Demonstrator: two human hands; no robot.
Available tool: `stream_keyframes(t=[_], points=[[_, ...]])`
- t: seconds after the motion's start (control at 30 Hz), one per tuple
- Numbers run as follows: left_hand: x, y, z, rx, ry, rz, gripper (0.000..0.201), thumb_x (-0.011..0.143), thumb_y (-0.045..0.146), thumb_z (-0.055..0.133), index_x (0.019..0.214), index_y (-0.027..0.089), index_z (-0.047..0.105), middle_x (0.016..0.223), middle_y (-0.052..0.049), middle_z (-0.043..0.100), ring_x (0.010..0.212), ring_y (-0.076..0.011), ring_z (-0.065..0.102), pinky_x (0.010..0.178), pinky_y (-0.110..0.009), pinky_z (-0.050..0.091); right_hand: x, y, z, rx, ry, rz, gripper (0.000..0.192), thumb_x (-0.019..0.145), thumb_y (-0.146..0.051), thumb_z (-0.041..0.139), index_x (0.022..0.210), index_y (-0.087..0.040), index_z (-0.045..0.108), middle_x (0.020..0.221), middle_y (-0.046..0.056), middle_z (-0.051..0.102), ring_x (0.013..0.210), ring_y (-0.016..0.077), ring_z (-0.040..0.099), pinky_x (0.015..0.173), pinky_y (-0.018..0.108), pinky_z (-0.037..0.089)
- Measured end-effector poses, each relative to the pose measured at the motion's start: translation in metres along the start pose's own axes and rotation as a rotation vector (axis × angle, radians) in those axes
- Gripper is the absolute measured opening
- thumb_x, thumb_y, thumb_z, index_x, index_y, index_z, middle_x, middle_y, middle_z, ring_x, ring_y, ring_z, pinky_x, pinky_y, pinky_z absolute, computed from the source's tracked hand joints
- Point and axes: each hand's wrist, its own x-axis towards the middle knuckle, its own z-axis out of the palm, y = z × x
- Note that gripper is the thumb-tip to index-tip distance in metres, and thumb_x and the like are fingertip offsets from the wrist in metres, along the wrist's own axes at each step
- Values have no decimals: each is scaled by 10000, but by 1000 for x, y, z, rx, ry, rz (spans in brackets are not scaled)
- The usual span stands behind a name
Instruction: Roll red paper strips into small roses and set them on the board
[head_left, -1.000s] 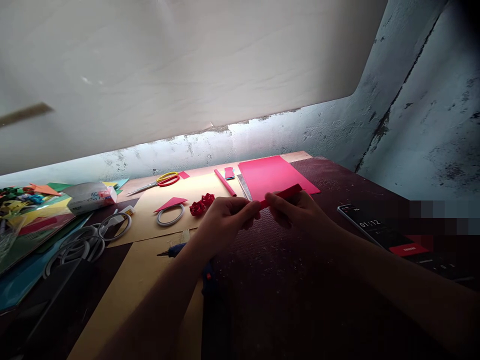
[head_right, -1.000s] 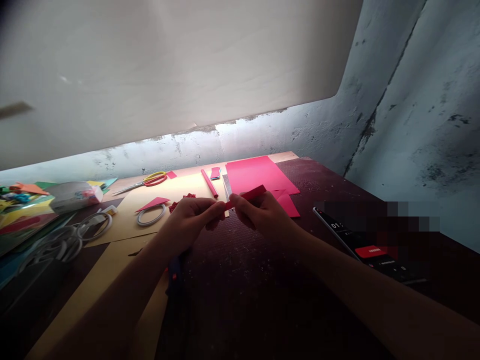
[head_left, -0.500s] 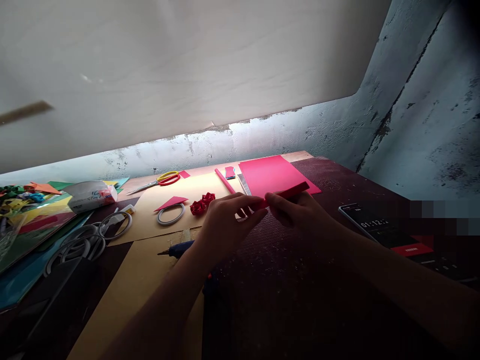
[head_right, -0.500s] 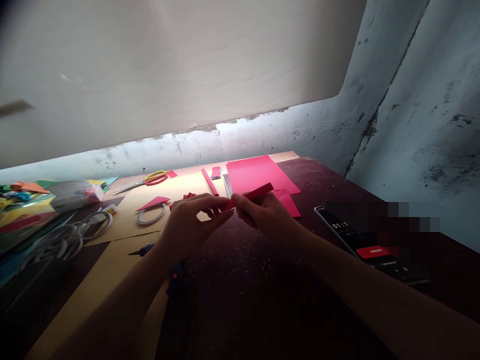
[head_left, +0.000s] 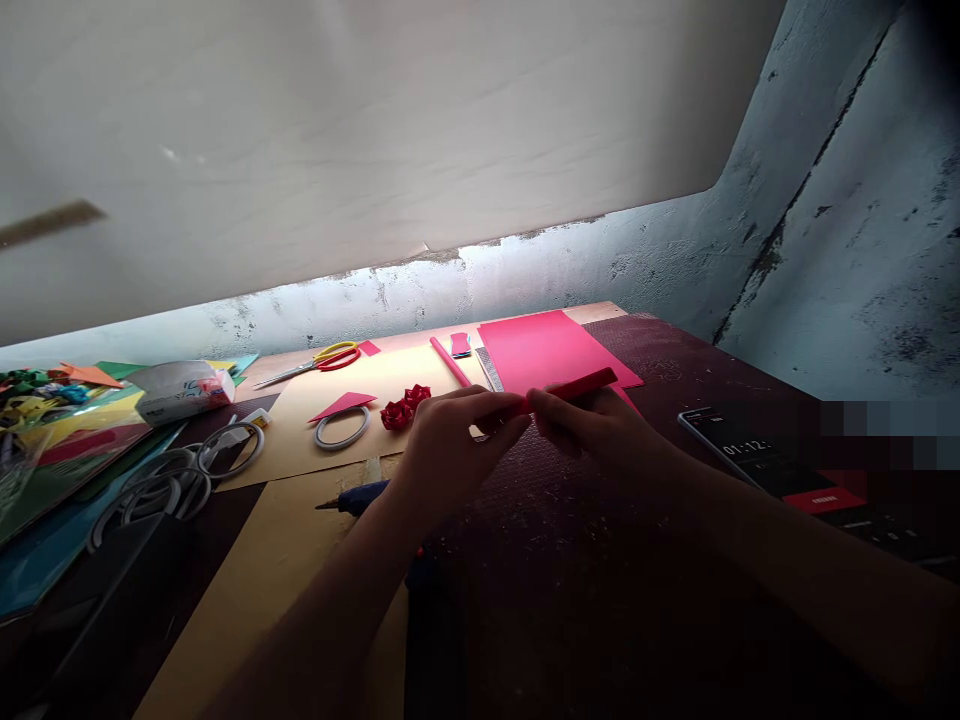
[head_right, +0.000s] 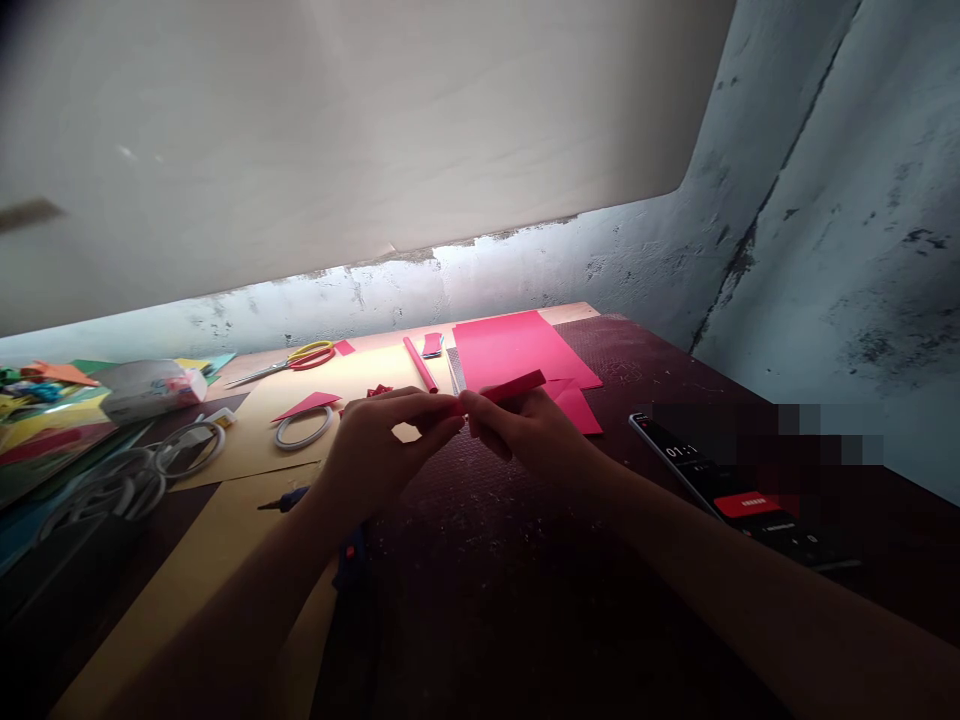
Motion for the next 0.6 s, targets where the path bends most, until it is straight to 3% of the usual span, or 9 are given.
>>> stream_keyframes(t=[0.1, 0.23, 0.6], points=[[2, 1, -2, -184, -79, -102, 287, 910, 411, 670, 1080, 204, 773, 956, -57, 777, 842, -173, 693, 771, -280, 530, 0, -2, -1, 27, -14, -14, 503, 969, -535, 565, 613, -183, 519, 545, -39, 419, 517, 90, 374, 508, 274, 299], [6, -1, -5, -328, -217, -193, 332, 926, 455, 633, 872, 152, 757, 795, -51, 724, 745, -146, 637, 697, -253, 497, 0, -2, -1, 31, -32, -27, 526, 972, -538, 559, 591, -182, 494, 543, -34, 427, 522, 89, 387, 511, 274, 304], [8, 6, -12, -401, -196, -326, 278, 904, 371, 642, 742, 157, 710, 582, 19, 547, 544, -88, 444, 539, -216, 378, 3, 1, -2, 50, 67, -35, 530, 963, -576, 555, 600, -191, 519, 525, -33, 425, 481, 87, 362, 486, 278, 280]])
